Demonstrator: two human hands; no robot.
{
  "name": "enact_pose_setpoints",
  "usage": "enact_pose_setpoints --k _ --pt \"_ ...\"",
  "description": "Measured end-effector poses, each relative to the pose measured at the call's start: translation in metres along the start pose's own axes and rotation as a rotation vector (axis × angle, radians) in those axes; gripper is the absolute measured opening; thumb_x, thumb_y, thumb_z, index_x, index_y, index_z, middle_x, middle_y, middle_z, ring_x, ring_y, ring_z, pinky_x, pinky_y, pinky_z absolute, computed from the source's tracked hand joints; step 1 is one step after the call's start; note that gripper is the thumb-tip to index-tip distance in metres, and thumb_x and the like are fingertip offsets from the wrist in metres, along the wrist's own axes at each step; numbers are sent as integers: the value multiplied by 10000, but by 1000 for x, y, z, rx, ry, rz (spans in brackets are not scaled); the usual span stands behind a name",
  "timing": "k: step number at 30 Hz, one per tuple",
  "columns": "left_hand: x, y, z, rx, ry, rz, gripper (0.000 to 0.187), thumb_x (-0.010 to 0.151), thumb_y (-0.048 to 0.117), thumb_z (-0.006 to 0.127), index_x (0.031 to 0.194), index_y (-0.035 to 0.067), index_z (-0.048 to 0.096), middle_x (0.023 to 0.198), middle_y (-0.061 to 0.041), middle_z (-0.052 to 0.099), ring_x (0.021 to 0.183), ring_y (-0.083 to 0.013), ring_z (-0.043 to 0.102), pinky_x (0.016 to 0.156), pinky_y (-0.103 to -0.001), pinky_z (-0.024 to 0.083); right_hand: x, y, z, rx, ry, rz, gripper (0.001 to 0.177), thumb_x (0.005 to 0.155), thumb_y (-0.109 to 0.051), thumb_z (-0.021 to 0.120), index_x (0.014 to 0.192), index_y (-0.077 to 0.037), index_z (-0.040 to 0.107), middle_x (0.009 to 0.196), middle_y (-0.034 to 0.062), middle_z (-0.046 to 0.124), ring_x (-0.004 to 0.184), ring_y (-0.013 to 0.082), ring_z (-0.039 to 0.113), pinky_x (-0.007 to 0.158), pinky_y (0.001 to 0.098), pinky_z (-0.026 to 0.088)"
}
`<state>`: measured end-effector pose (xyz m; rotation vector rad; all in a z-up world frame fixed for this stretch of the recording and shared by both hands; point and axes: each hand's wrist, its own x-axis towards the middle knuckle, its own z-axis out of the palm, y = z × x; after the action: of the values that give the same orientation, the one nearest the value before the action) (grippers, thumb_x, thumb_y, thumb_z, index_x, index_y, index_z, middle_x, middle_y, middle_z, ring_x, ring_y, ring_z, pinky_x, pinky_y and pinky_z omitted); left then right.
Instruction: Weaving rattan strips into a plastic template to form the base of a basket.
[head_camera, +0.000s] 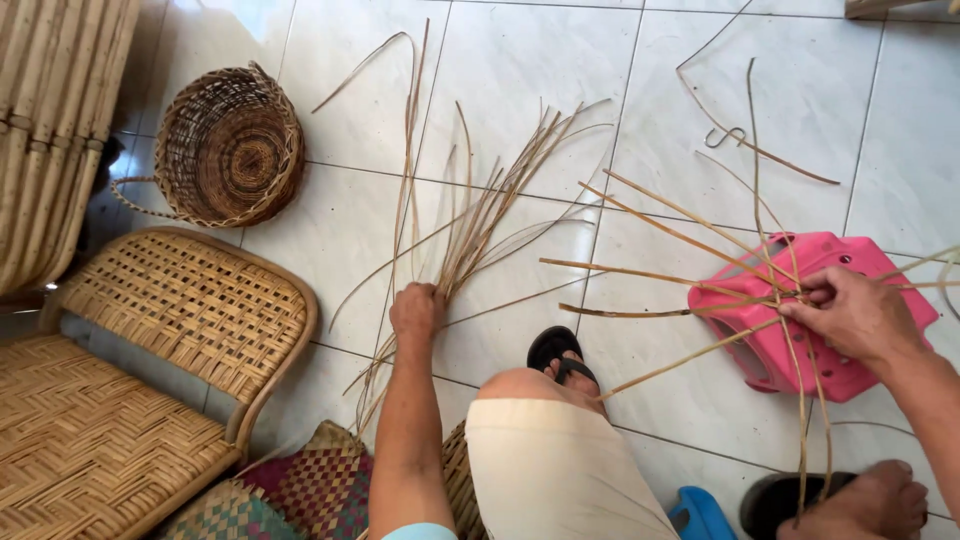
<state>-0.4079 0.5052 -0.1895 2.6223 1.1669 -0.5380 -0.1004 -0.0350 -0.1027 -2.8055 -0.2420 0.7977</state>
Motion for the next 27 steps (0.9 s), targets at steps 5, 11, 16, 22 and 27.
enact_pose_setpoints --k 5,11,16,22,27 --pt "-21 26 -71 -1349 -131 -351 216 1017 211 661 901 42 595 747 -151 639 555 -204 560 417 -333 413 1 -1 0 -56 -22 10 492 810 -522 810 1196 -220 766 1082 -32 832 1072 253 754 901 426 549" --pt "-65 39 -162 -674 -120 -179 269 1001 290 588 858 79 672 738 -94 663 536 -176 565 480 -330 412 -3 1 2 -38 -10 -34 480 811 -541 774 1184 -239 757 1101 -35 828 1064 272 751 862 449 565" --pt "-89 49 -207 -400 3 -219 219 1011 303 693 1045 101 771 912 -54 744 762 -162 603 674 -300 520 -1 5 4 60 5 -83 487 799 -528 794 1166 -209 761 1129 13 814 1087 283 735 876 464 555" --pt "-38 25 -162 44 138 -195 252 883 430 746 1056 274 844 1056 -138 801 1121 -390 718 931 -497 578 16 32 40 135 244 -273 496 702 -478 880 1105 -209 774 1003 107 785 1061 344 738 969 459 588" --pt "-34 50 -131 106 61 -207 277 896 425 746 1079 240 841 1082 -161 796 1128 -389 715 968 -491 556 7 29 37 214 268 -318 472 691 -448 898 1069 -209 747 957 115 751 1017 352 738 925 479 584"
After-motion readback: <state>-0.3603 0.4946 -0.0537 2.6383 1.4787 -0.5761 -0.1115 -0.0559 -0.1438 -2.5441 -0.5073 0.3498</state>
